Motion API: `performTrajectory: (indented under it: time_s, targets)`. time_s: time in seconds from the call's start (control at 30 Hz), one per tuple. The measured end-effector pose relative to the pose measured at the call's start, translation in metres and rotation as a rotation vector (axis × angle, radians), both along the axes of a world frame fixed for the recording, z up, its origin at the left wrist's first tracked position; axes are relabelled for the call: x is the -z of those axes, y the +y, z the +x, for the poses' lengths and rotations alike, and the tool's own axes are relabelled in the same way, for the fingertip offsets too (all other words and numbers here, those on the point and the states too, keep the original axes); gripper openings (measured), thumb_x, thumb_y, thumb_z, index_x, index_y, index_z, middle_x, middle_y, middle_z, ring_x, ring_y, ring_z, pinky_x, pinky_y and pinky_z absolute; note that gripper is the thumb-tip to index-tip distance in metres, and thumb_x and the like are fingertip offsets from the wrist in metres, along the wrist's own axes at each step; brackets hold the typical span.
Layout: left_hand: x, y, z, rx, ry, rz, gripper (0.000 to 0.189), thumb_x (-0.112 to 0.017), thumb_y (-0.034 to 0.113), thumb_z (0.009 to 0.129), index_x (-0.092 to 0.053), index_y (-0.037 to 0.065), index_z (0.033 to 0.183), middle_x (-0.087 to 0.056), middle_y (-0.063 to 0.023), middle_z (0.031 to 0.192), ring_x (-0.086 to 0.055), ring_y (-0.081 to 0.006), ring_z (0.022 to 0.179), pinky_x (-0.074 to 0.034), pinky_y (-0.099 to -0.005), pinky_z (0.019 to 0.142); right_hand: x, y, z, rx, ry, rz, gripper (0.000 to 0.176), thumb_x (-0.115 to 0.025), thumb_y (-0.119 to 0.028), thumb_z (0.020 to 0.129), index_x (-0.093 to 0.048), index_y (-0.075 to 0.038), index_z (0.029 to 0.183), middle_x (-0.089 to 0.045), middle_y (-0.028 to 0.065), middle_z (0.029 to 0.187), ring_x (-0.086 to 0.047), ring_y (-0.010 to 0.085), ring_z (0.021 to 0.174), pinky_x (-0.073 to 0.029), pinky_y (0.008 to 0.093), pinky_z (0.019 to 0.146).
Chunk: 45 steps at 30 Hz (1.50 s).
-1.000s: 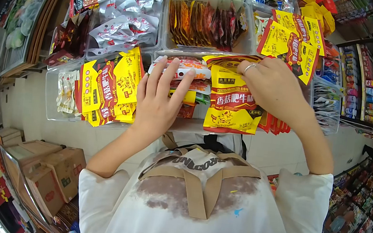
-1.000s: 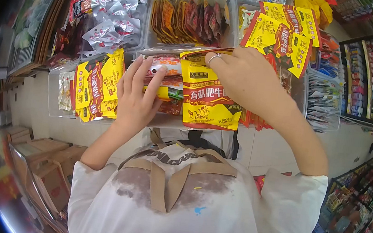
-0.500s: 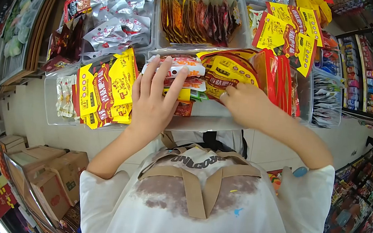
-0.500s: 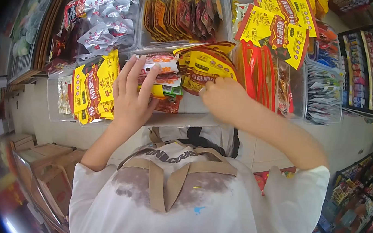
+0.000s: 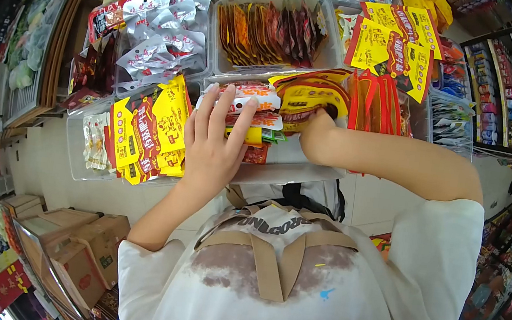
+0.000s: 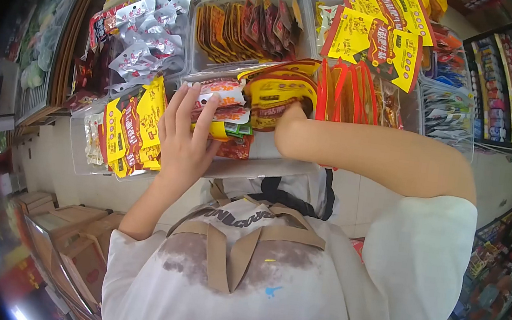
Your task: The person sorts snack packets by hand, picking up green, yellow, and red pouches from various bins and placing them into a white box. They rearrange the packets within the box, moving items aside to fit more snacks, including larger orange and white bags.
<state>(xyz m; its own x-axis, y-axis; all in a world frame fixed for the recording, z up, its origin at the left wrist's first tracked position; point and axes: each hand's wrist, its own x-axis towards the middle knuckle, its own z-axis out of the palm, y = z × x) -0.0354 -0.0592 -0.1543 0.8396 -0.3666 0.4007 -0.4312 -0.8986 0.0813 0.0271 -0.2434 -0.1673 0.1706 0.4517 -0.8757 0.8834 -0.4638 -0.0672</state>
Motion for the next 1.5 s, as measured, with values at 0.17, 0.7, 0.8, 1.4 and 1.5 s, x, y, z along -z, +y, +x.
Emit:
performTrajectory:
  time_s: [0.17,0.7,0.8,1.4,1.5]
  targets:
    - [-0.001,0.000,-0.001,-0.032,0.038,-0.004,0.062,-0.065,0.012,0.066,-0.048,0.016,0.126,-0.040,-0.0134,0.132,-0.038,-0.0317,0.122,-0.030,-0.0405,0.093,-0.011,0.004,0.007,0.018,-0.039,0.062,0.031,-0.052,-0.014,0.076,-0.063,-0.005,0.104,-0.063,0.0119,0.100,-0.058,0.0295,0.097,-0.045,0.0403,0.079]
    - [0.001,0.001,0.001,0.010,0.007,-0.017,0.078,-0.071,0.007,0.055,-0.043,0.012,0.128,-0.039,-0.0155,0.131,-0.038,-0.0352,0.121,-0.032,-0.0433,0.093,-0.007,0.016,0.010,0.011,-0.151,-0.008,0.038,-0.059,-0.016,0.072,-0.061,-0.007,0.109,-0.061,0.0115,0.108,-0.058,0.0303,0.100,-0.043,0.0499,0.081]
    - [0.000,0.001,0.001,0.004,0.018,-0.009,0.079,-0.070,0.007,0.055,-0.043,0.013,0.128,-0.039,-0.0155,0.131,-0.038,-0.0349,0.121,-0.032,-0.0434,0.093,-0.053,0.009,0.013,0.156,0.054,0.051,0.038,-0.050,-0.016,0.079,-0.056,-0.006,0.114,-0.060,0.0171,0.103,-0.058,0.0324,0.099,-0.044,0.0433,0.083]
    - [-0.002,0.002,0.000,0.021,0.053,-0.019,0.080,-0.071,0.007,0.054,-0.043,0.012,0.128,-0.037,-0.0158,0.132,-0.036,-0.0343,0.122,-0.030,-0.0432,0.095,-0.066,-0.205,0.100,1.462,-0.483,0.503,0.047,-0.069,-0.042,0.069,-0.054,0.002,0.077,-0.056,0.0077,0.061,-0.056,0.0143,0.057,-0.041,0.0280,0.050]
    - [0.000,0.001,0.000,0.012,0.034,-0.017,0.080,-0.071,0.007,0.053,-0.043,0.012,0.128,-0.037,-0.0159,0.133,-0.036,-0.0344,0.122,-0.031,-0.0431,0.094,-0.047,-0.214,0.102,1.364,-0.622,0.700,0.036,-0.070,-0.032,0.071,-0.051,-0.002,0.072,-0.053,0.0036,0.061,-0.052,0.0093,0.057,-0.039,0.0251,0.049]
